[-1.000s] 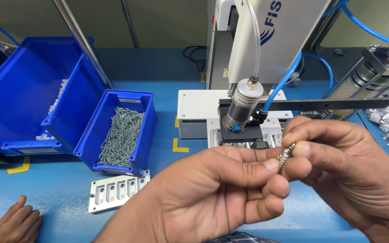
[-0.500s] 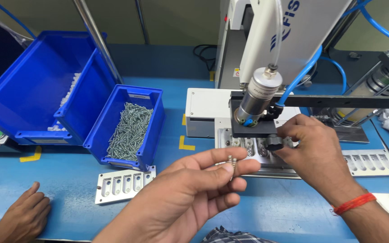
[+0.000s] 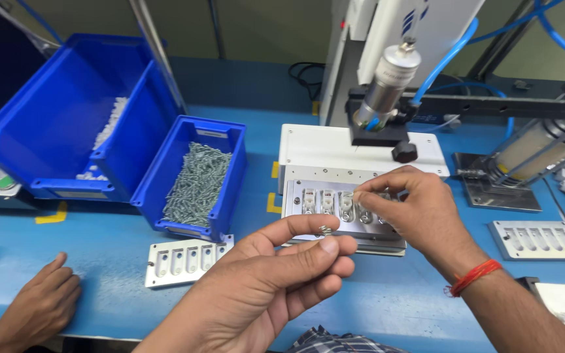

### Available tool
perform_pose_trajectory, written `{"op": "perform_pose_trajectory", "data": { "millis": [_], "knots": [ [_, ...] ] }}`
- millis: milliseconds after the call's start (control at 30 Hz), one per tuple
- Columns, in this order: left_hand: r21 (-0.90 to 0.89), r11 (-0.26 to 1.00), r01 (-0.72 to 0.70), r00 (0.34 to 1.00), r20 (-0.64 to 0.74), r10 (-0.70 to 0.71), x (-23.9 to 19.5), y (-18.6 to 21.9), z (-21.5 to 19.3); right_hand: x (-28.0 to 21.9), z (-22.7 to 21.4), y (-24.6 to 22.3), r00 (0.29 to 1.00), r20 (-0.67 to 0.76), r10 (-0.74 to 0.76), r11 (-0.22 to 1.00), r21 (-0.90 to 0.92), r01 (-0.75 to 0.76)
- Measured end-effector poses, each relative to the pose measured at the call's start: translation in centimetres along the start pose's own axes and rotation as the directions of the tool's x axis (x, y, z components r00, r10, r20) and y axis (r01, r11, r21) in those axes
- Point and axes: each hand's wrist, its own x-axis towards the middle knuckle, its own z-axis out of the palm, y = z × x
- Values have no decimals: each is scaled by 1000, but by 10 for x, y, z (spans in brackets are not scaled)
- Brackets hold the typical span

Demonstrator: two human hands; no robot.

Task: The person places small metal springs into a metal jig on a blue workbench. They repeatedly pick up springs from a blue bin, insert them into the jig slots, and then remove the jig to place it aside before repeating the process.

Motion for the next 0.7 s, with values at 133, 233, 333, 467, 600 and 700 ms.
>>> {"op": "perform_pose_trajectory", "data": {
  "millis": [133, 233, 333, 467, 600, 700],
  "knots": [
    [-5, 1000, 27, 991, -132, -27, -9, 9, 0, -2, 13, -8, 994, -54, -93, 996, 2, 93],
    [-11, 1000, 11, 989, -147, -12, -13, 12, -2, 0, 18, -21, 969, -68, -236, 969, -87, 230],
    [1, 1000, -5, 988, -153, 5, -15, 14, -8, 4, 20, -38, 942, -29, -333, 919, -234, 318],
    [17, 1000, -17, 987, -162, 19, -15, 15, -16, 9, 15, -57, 936, 56, -347, 860, -379, 341],
    [-6, 999, -51, 990, -132, 50, -14, 15, -25, 13, 12, -71, 962, 157, -222, 839, -471, 271],
    [16, 998, -66, 987, -146, 68, -10, 13, -30, 17, 11, -82, 963, 219, -159, 836, -488, 249]
  ]
}}
